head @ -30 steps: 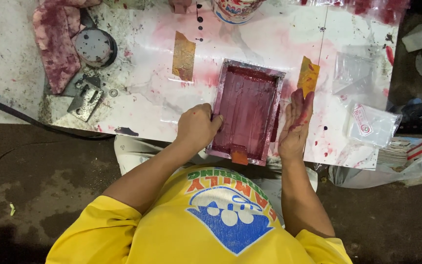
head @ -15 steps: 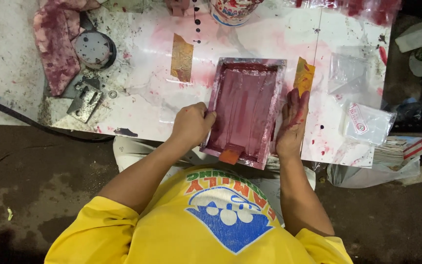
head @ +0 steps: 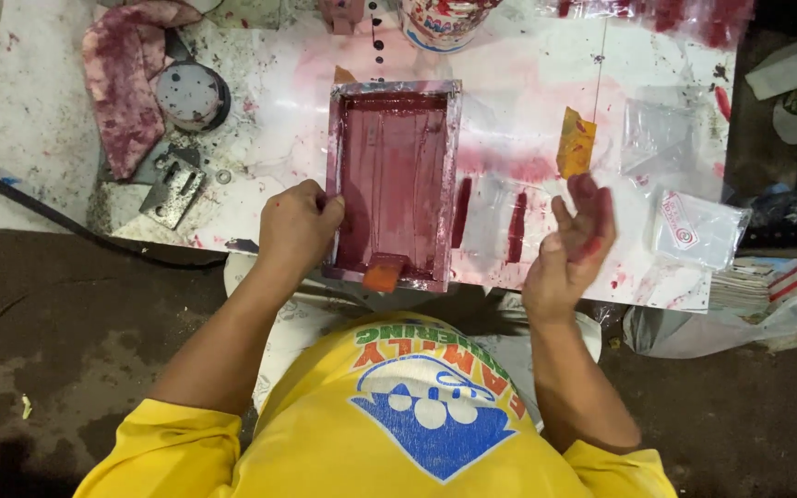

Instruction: Spreading red ink onto a screen printing mesh within a frame using a small scraper.

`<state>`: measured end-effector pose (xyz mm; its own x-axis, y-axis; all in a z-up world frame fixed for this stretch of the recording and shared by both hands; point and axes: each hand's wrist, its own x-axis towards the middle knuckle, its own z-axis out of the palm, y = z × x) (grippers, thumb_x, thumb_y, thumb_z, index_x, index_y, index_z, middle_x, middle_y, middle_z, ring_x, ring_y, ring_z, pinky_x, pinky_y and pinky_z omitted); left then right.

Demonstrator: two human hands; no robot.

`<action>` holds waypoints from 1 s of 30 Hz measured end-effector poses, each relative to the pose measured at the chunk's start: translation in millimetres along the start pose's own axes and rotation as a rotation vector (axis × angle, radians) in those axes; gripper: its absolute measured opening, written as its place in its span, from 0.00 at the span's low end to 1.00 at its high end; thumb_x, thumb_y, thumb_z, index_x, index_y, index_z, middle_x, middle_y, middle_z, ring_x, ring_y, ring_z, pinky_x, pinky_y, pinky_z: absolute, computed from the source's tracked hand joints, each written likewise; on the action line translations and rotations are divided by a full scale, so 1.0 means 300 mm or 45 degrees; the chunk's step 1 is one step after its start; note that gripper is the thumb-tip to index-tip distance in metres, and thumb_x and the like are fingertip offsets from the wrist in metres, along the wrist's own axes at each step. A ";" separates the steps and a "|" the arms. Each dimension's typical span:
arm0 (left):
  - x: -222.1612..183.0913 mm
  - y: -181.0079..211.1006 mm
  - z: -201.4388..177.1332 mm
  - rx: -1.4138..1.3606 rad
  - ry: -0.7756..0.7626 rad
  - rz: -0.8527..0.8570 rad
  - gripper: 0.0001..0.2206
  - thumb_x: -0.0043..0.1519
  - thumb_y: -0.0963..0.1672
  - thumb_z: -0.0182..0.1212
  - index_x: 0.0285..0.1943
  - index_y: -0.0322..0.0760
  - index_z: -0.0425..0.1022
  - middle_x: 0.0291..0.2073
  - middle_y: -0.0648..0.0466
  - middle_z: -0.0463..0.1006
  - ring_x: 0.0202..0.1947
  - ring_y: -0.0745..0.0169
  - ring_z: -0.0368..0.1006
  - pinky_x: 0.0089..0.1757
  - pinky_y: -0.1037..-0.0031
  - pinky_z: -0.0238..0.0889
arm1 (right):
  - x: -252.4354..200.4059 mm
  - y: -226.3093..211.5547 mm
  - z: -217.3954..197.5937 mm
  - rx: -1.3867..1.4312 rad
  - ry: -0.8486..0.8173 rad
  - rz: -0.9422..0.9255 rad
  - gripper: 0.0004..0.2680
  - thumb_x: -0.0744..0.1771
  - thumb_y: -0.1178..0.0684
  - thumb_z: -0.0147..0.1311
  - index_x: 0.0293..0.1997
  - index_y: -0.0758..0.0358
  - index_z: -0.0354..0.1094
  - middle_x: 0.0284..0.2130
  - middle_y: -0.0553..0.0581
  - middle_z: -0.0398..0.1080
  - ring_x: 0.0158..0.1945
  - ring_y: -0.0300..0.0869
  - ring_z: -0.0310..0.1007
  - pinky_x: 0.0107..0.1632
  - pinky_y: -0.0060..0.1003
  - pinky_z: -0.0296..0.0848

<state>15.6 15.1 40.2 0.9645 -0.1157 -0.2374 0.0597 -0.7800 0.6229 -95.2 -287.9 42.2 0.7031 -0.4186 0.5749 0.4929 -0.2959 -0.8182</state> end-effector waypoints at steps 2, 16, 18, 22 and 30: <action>-0.013 0.003 -0.002 0.000 0.006 -0.012 0.15 0.60 0.50 0.63 0.37 0.33 0.80 0.24 0.42 0.79 0.36 0.34 0.79 0.37 0.54 0.72 | 0.085 -0.204 0.060 0.018 -0.115 0.048 0.26 0.69 0.59 0.47 0.78 0.59 0.41 0.72 0.65 0.51 0.78 0.54 0.50 0.75 0.44 0.60; 0.000 -0.008 0.022 0.107 0.018 0.045 0.15 0.61 0.50 0.59 0.29 0.36 0.71 0.24 0.41 0.77 0.30 0.37 0.72 0.36 0.53 0.60 | 0.204 -0.887 0.412 -0.167 -0.746 0.181 0.16 0.68 0.60 0.67 0.60 0.51 0.66 0.45 0.47 0.71 0.49 0.37 0.73 0.53 0.40 0.68; -0.003 0.012 0.016 0.121 -0.098 -0.056 0.16 0.61 0.51 0.57 0.32 0.34 0.73 0.29 0.41 0.80 0.35 0.33 0.73 0.40 0.53 0.62 | 0.223 -0.889 0.335 -0.191 -0.916 0.187 0.14 0.68 0.58 0.65 0.58 0.49 0.68 0.52 0.48 0.68 0.57 0.40 0.71 0.60 0.46 0.63; -0.009 0.027 0.005 0.103 -0.084 -0.006 0.17 0.62 0.50 0.58 0.26 0.35 0.66 0.20 0.45 0.74 0.24 0.42 0.65 0.32 0.55 0.56 | 0.218 -0.914 0.281 -0.251 -0.988 0.302 0.12 0.68 0.55 0.62 0.56 0.47 0.71 0.60 0.50 0.66 0.66 0.43 0.68 0.66 0.51 0.58; 0.000 0.013 0.040 0.118 -0.098 -0.025 0.15 0.61 0.52 0.56 0.33 0.36 0.72 0.25 0.45 0.78 0.30 0.38 0.73 0.35 0.52 0.63 | 0.207 -0.474 0.014 -0.159 -0.561 0.153 0.22 0.67 0.52 0.52 0.66 0.67 0.47 0.67 0.70 0.52 0.81 0.57 0.49 0.86 0.56 0.57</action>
<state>12.7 4.7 33.6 0.9407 -0.1439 -0.3073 0.0509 -0.8355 0.5471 -119.6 -268.2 194.3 0.9154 -0.0598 0.3981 0.3480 -0.3799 -0.8571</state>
